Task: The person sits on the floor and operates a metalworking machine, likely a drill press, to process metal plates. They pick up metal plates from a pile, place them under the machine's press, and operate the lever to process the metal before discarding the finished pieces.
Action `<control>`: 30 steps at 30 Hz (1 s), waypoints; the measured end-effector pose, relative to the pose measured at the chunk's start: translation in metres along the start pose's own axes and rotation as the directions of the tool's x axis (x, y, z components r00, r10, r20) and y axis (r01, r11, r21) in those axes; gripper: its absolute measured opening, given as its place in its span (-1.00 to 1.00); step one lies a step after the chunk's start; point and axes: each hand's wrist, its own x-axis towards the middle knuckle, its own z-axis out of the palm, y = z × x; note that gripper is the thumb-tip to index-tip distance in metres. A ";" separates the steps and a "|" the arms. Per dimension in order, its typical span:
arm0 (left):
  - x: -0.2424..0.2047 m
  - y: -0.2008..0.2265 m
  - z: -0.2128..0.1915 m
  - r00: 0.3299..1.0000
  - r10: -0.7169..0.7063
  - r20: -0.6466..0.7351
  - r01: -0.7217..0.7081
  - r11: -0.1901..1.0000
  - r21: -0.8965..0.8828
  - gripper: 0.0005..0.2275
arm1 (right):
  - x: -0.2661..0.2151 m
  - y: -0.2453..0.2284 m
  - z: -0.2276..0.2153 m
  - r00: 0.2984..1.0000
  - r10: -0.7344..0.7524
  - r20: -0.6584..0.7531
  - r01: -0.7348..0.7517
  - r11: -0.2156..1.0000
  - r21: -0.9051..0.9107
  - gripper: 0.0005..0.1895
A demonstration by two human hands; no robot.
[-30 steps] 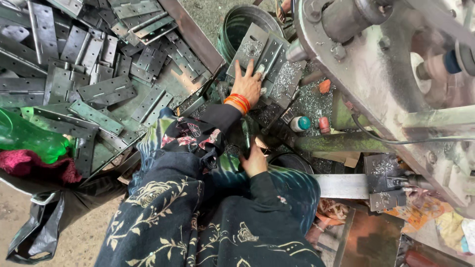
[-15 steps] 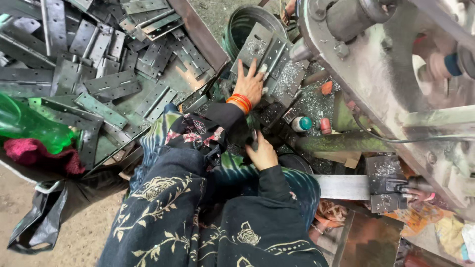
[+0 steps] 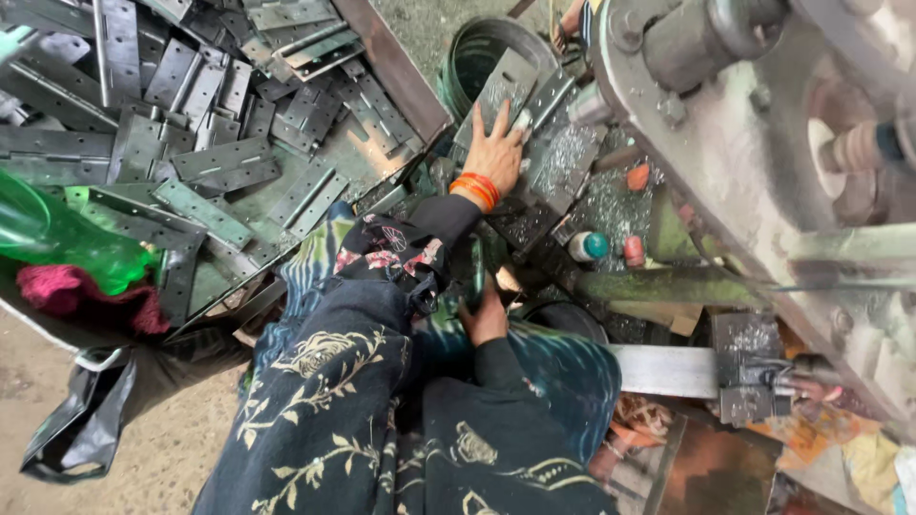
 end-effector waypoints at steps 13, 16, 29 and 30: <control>-0.128 -0.159 -0.070 0.884 -0.455 -0.102 0.361 0.806 -0.469 -0.66 | 0.011 -0.052 -0.107 0.988 -0.133 0.080 0.136 0.990 -0.032 -0.22; -0.207 -0.208 -0.038 0.788 -0.610 0.082 0.613 0.769 -0.181 -0.69 | 0.017 -0.074 -0.125 0.979 -0.190 0.078 0.199 0.972 -0.125 -0.24; -0.276 -0.223 0.039 0.670 -0.741 -0.033 0.741 0.671 -0.020 -0.52 | 0.016 -0.077 -0.122 0.983 -0.179 0.042 0.183 0.973 -0.140 -0.24; -0.275 -0.223 0.039 0.669 -0.742 -0.032 0.741 0.670 -0.048 -0.50 | 0.017 -0.077 -0.122 0.982 -0.184 0.039 0.188 0.972 -0.140 -0.24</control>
